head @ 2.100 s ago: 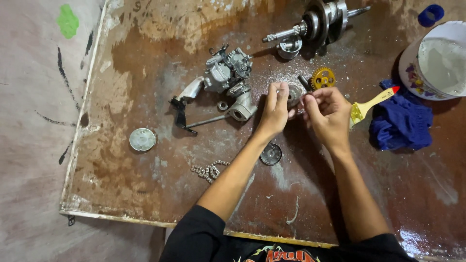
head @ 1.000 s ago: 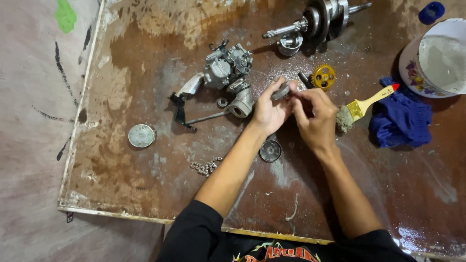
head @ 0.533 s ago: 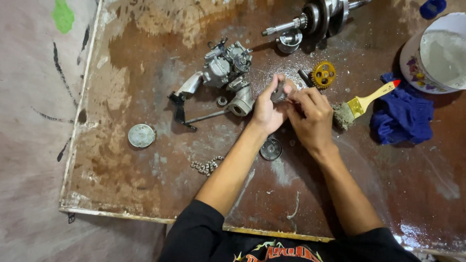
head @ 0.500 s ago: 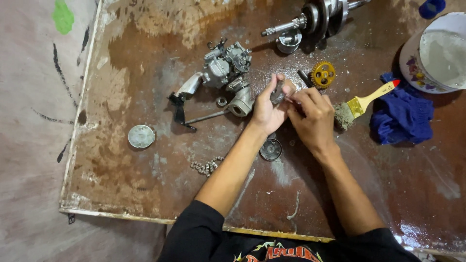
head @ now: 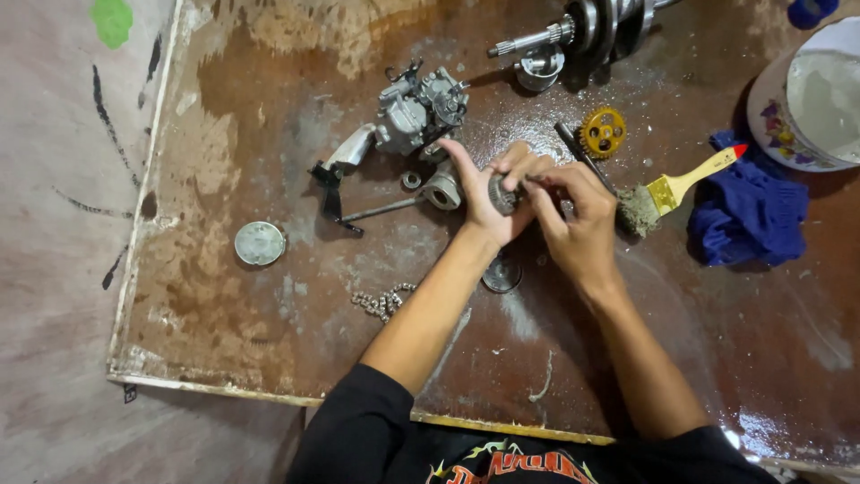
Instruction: Cleaning and assembling various motorcycle engine components including a carburetor and gears.
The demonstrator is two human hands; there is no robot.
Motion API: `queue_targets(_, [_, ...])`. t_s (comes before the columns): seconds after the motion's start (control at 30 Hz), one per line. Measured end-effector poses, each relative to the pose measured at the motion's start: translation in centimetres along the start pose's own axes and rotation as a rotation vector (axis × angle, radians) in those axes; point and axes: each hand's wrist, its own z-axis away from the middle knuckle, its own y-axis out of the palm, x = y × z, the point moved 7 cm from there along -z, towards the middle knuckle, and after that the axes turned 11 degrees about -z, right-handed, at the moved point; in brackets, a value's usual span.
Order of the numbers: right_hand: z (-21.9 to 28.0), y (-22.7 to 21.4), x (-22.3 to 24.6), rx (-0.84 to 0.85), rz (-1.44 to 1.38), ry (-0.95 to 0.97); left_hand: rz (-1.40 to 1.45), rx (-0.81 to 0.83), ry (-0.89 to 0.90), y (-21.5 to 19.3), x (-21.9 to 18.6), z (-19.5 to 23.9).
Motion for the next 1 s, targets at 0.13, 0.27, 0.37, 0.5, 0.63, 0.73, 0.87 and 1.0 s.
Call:
queue_targets(0.13, [1.0, 1.5, 0.6, 0.062, 0.052, -0.066, -0.130, -0.112, -0.077, 1.8, -0.1, -0.2])
queue_targets(0.27, [1.1, 2.5, 1.2, 0.074, 0.159, -0.135, -0.203, -0.135, -0.124, -0.8, 0.5, 0.2])
queue_targets(0.37, [0.3, 2.9, 1.3, 0.117, 0.226, -0.069, -0.147, -0.071, -0.115, 0.3, 0.4, 0.0])
queue_targets(0.5, [-1.2, 2.4, -0.4, 0.065, 0.357, 0.049, -0.222, -0.028, -0.117, 3.0, 0.1, -0.1])
queue_targets(0.63, [-3.7, 0.1, 0.5, -0.019, 0.417, -0.051, -0.292, -0.029, -0.113, 0.2, 0.6, -0.8])
queue_targets(0.73, [-4.8, -2.5, -1.0, -0.038, 0.295, 0.024, -0.585, -0.204, -0.033, -1.1, 0.1, -1.3])
queue_targets(0.87, [-4.5, -4.9, -3.9, -0.062, 0.138, -0.023, -0.444, -0.223, 0.016, 0.1, -0.2, -1.2])
queue_targets(1.0, [-4.6, -3.4, -1.8, -0.025, -0.107, 0.017, -0.499, -0.183, 0.031, -1.5, 0.1, -1.5])
